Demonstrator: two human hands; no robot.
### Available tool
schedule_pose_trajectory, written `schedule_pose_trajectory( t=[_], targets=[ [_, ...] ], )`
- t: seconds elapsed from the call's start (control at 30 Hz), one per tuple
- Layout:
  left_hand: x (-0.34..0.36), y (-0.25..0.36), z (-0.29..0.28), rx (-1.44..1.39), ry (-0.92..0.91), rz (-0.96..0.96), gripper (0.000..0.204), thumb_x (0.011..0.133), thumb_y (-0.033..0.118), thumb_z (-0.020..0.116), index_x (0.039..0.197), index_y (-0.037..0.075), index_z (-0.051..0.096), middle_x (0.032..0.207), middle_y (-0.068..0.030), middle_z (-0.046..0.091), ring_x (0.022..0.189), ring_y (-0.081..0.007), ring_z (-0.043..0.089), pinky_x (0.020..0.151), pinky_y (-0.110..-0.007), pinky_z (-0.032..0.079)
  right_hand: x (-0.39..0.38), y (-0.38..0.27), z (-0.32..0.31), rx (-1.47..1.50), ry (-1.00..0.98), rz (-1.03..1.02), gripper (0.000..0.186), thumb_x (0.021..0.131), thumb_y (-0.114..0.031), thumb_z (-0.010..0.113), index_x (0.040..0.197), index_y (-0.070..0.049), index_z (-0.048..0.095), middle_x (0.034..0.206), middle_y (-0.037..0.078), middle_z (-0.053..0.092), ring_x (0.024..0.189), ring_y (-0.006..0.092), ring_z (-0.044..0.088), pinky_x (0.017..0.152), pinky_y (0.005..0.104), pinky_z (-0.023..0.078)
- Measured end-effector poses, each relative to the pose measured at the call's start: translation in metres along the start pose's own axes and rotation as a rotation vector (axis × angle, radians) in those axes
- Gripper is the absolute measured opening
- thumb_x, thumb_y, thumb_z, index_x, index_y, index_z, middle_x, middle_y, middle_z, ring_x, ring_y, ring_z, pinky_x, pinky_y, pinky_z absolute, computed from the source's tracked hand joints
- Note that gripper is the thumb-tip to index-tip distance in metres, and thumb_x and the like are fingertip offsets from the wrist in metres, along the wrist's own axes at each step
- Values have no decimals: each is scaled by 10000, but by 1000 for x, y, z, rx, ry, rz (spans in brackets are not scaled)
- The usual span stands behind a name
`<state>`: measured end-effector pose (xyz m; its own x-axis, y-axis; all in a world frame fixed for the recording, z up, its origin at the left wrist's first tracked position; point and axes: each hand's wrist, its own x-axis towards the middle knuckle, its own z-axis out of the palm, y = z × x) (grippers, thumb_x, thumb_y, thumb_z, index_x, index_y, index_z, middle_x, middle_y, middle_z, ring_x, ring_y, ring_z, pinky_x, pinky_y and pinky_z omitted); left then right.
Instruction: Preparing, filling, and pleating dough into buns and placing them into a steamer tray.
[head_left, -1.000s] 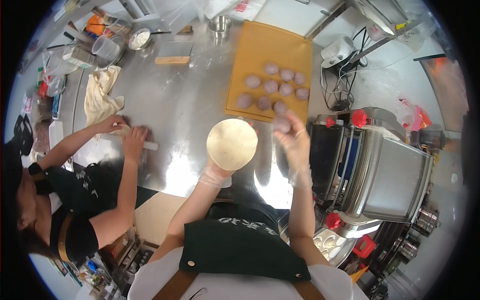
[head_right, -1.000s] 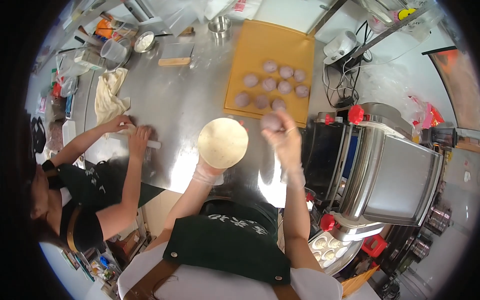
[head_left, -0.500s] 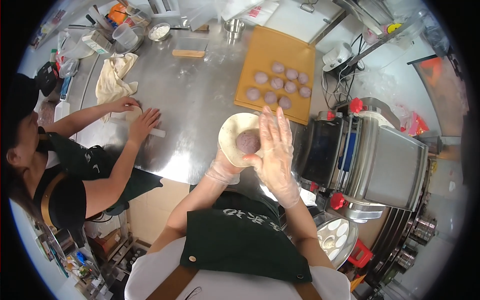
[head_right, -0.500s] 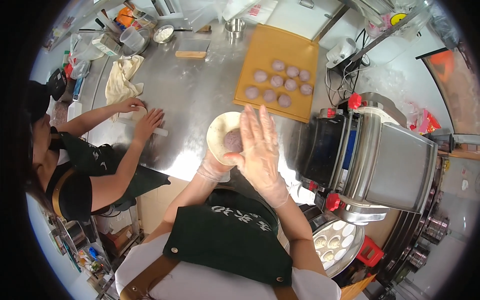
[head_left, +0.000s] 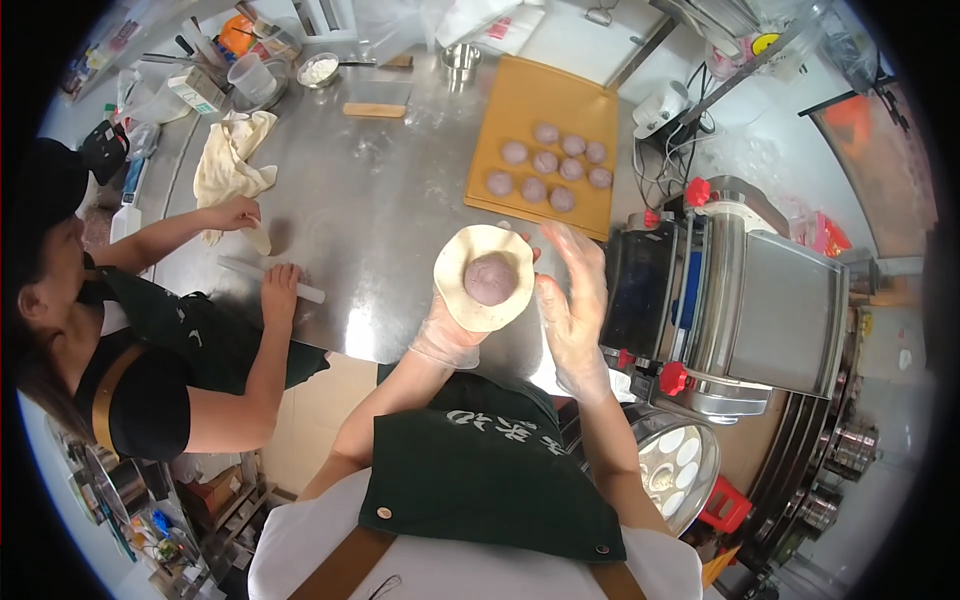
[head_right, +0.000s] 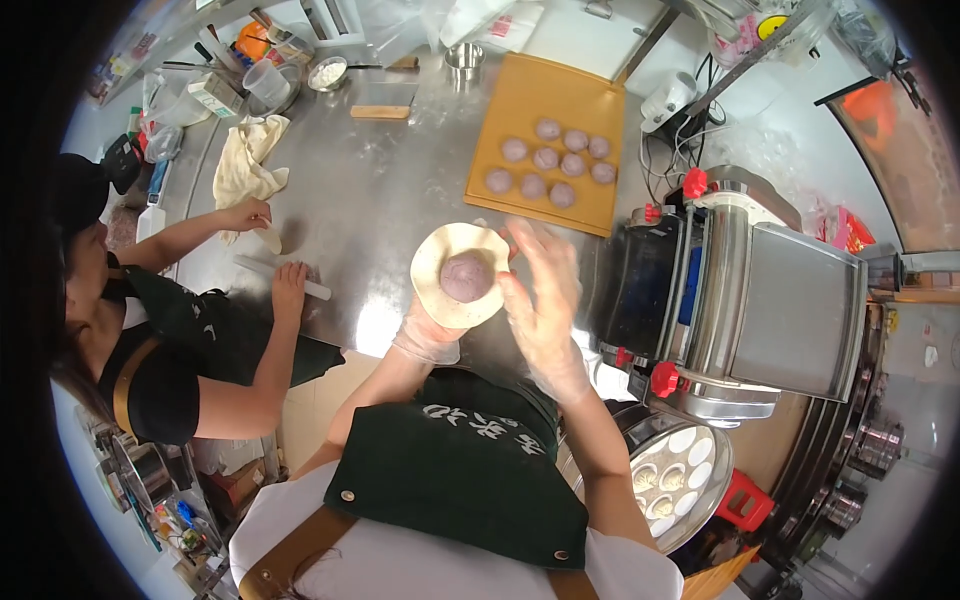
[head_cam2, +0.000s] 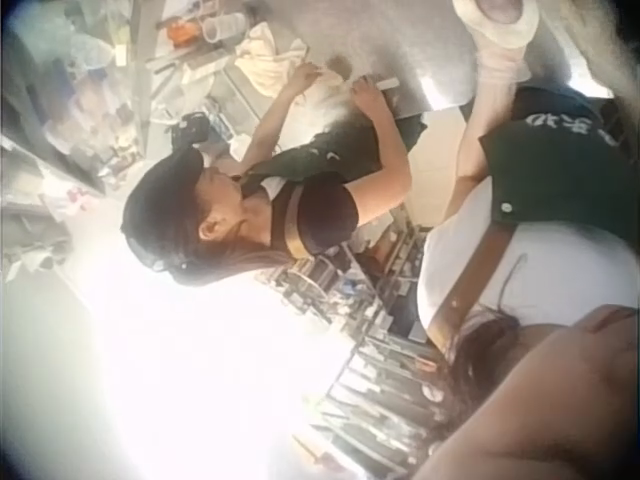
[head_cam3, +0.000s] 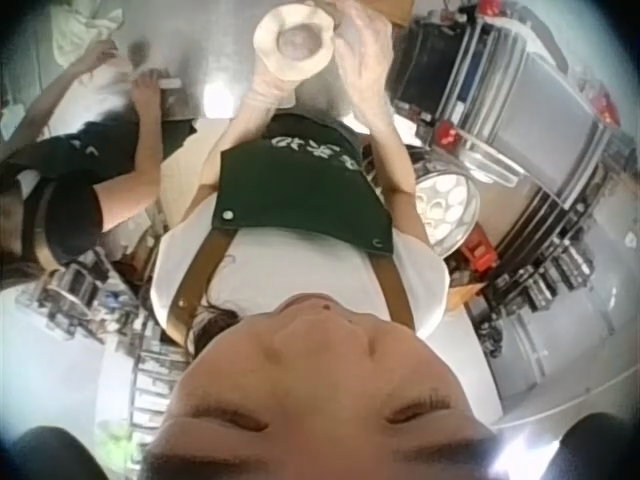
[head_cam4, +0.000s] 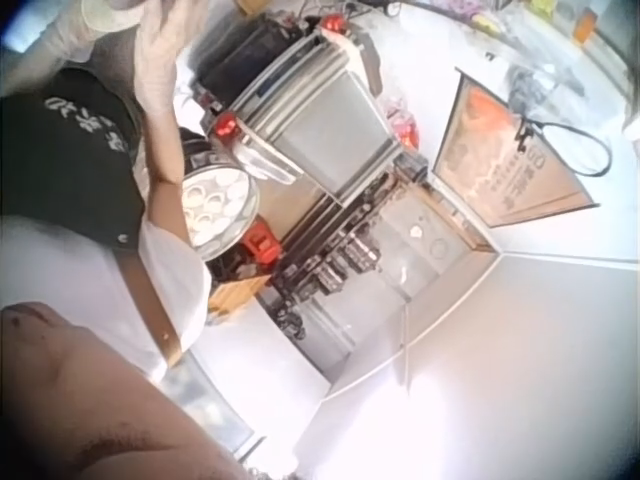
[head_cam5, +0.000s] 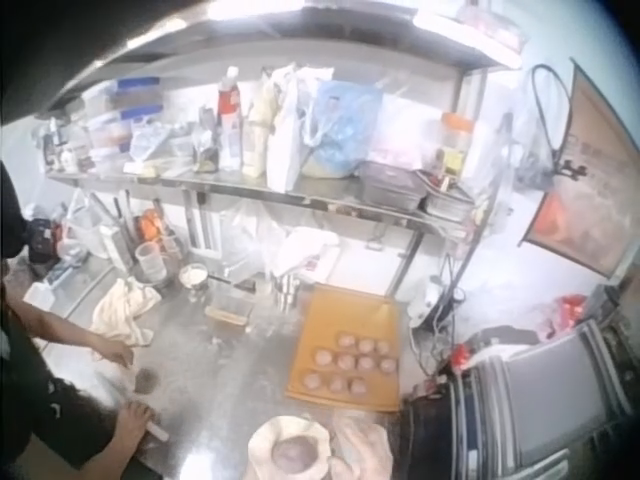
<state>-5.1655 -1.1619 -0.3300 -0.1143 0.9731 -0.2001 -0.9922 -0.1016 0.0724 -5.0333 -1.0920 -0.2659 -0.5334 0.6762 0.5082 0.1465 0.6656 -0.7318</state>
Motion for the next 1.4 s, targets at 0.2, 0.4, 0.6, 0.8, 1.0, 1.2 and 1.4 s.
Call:
schedule_pose_trajectory(
  t=[0.2,0.4,0.6,0.8,1.0,1.2,1.4],
  targets=[
    [-2,-7,32,-145,-90,-28,418,965,271,541,1328,70,490,1345,-194,516,1238,-380,516,1002,-499,487,-74,3,8,-166,81,72,434,754,35,719,1162,-44,594,999,159,631,847,317,623,717,399,507],
    [0,-21,36,401,-231,216,474,855,-61,611,1298,49,487,1336,-167,514,1234,-319,529,1008,-455,495,-69,1,8,-154,180,-16,420,737,62,721,1122,-61,605,903,121,637,732,277,625,629,375,501],
    [-1,-29,38,304,-132,214,419,905,126,614,1297,53,486,1337,-169,509,1221,-327,531,1006,-451,488,-65,-5,3,-134,216,32,320,744,50,725,1027,-57,621,898,120,642,707,270,627,611,360,498],
    [-5,-29,32,459,13,252,428,953,332,544,1291,72,507,1333,-166,507,1228,-350,518,1008,-450,475,-56,-19,6,-45,261,137,262,736,58,740,938,-40,605,926,138,665,747,267,664,628,333,522],
    [-8,-31,43,502,-11,315,436,858,86,690,1250,61,502,1277,-104,535,1210,-261,545,1025,-395,462,-47,-25,4,62,288,208,260,726,83,747,918,-25,609,907,137,678,722,248,675,618,307,532],
    [-12,-33,45,290,-94,255,415,910,249,636,1275,92,514,1325,-76,487,1295,-309,463,1039,-428,462,-34,-30,-13,32,154,238,301,742,85,736,1000,-26,629,946,129,672,744,224,671,622,297,538],
    [-6,-30,52,318,-80,168,513,934,390,588,1332,88,475,1381,-83,461,1309,-286,453,1061,-435,433,-33,-24,-18,33,123,270,343,754,65,744,1063,-45,644,990,123,665,785,195,666,626,281,542]
  ],
)
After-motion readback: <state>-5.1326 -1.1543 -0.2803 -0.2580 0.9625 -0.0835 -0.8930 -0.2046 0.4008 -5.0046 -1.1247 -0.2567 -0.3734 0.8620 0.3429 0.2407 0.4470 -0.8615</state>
